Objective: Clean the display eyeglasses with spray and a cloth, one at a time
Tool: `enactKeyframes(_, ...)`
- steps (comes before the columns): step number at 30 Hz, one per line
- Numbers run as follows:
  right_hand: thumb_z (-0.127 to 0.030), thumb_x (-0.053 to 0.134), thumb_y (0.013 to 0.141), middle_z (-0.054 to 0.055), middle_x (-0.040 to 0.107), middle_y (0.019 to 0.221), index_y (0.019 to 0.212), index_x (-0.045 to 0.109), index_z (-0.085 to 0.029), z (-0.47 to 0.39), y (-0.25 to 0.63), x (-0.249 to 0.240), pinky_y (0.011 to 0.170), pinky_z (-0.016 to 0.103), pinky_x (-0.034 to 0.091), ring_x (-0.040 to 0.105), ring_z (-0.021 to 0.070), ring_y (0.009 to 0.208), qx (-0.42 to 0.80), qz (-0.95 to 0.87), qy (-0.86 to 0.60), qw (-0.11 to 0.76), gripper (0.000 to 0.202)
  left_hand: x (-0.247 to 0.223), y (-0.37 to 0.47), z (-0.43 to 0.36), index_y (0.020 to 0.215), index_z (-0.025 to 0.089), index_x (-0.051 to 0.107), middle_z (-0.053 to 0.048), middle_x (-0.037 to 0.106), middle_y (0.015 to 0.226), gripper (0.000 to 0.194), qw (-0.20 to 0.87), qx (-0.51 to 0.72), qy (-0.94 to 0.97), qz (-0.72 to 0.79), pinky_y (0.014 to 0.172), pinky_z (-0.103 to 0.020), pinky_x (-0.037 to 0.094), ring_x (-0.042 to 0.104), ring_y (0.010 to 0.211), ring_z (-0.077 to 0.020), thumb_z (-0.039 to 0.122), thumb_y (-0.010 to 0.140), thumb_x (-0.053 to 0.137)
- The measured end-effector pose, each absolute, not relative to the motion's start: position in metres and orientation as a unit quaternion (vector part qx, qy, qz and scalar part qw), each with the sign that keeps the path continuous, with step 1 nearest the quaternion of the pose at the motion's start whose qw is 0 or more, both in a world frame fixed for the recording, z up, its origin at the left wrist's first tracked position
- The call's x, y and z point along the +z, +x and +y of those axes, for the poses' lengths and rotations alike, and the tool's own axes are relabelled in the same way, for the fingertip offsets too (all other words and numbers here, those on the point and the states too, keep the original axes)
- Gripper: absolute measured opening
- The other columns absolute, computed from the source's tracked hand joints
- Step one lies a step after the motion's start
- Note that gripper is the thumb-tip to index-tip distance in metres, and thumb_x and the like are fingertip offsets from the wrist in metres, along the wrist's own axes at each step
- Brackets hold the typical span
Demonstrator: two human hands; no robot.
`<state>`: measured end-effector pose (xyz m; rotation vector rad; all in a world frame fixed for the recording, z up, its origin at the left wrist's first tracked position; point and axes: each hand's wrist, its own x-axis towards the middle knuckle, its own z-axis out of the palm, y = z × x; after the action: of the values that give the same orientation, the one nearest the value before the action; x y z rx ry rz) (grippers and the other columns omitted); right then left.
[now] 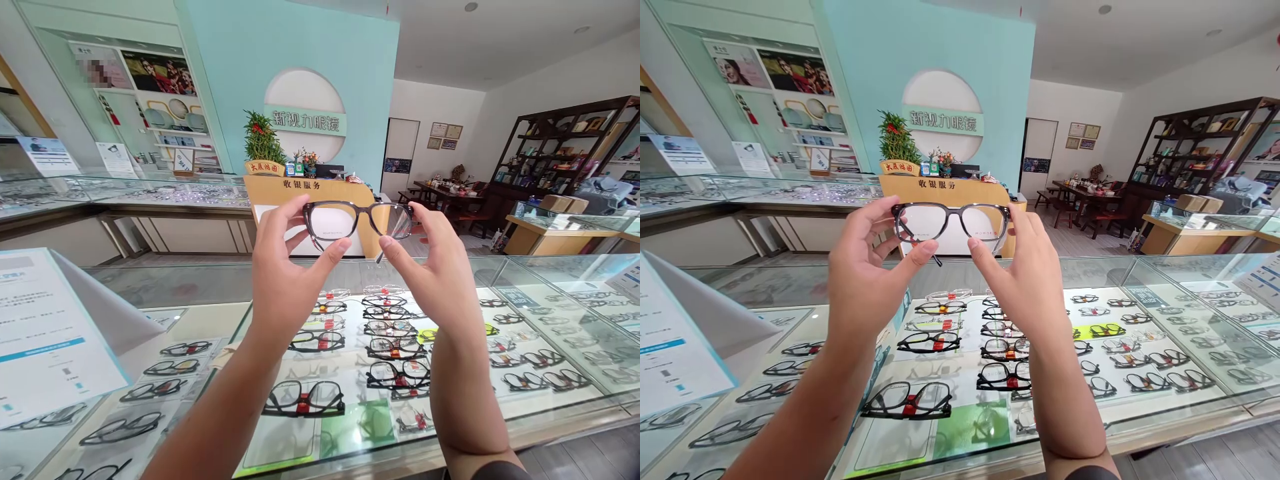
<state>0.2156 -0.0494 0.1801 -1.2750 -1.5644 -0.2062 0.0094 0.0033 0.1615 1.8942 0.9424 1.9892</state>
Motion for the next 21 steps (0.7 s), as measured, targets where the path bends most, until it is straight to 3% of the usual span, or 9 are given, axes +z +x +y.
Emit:
enactKeyframes(8, -0.061, 0.067, 0.101, 0.016, 0.074, 0.135, 0.152, 0.062, -0.027, -0.0507, 0.216, 0.1795, 0.095, 0.054, 0.06, 0.071, 0.0363, 0.117, -0.093, -0.65, -0.557, 0.509, 0.062, 0.1588, 0.0141, 0.0039, 0.147, 0.033, 0.065, -0.01, 0.067, 0.146, 0.065, 0.098, 0.675, 0.651, 0.331, 0.117, -0.052, 0.061, 0.065, 0.139, -0.0307, 0.038, 0.087, 0.09)
enactKeyframes(15, -0.064, 0.063, 0.103, 0.018, 0.075, 0.132, 0.14, 0.068, -0.023, -0.0541, 0.2148, 0.1802, 0.092, 0.053, 0.058, 0.071, 0.0377, 0.116, -0.096, -0.655, -0.58, 0.475, 0.055, 0.1617, 0.0149, -0.001, 0.146, 0.034, 0.065, -0.01, 0.065, 0.145, 0.064, 0.093, 0.67, 0.653, 0.341, 0.111, -0.051, 0.064, 0.064, 0.14, -0.0321, 0.035, 0.087, 0.089)
enactKeyframes(21, -0.063, 0.062, 0.103, 0.017, 0.076, 0.126, 0.148, 0.064, -0.024, -0.0542, 0.2124, 0.1799, 0.091, 0.053, 0.058, 0.071, 0.0371, 0.112, -0.107, -0.651, -0.58, 0.477, 0.06, 0.1622, 0.0148, -0.0011, 0.147, 0.034, 0.064, -0.01, 0.065, 0.145, 0.065, 0.093, 0.672, 0.654, 0.335, 0.113, -0.051, 0.064, 0.064, 0.14, -0.0319, 0.036, 0.087, 0.089)
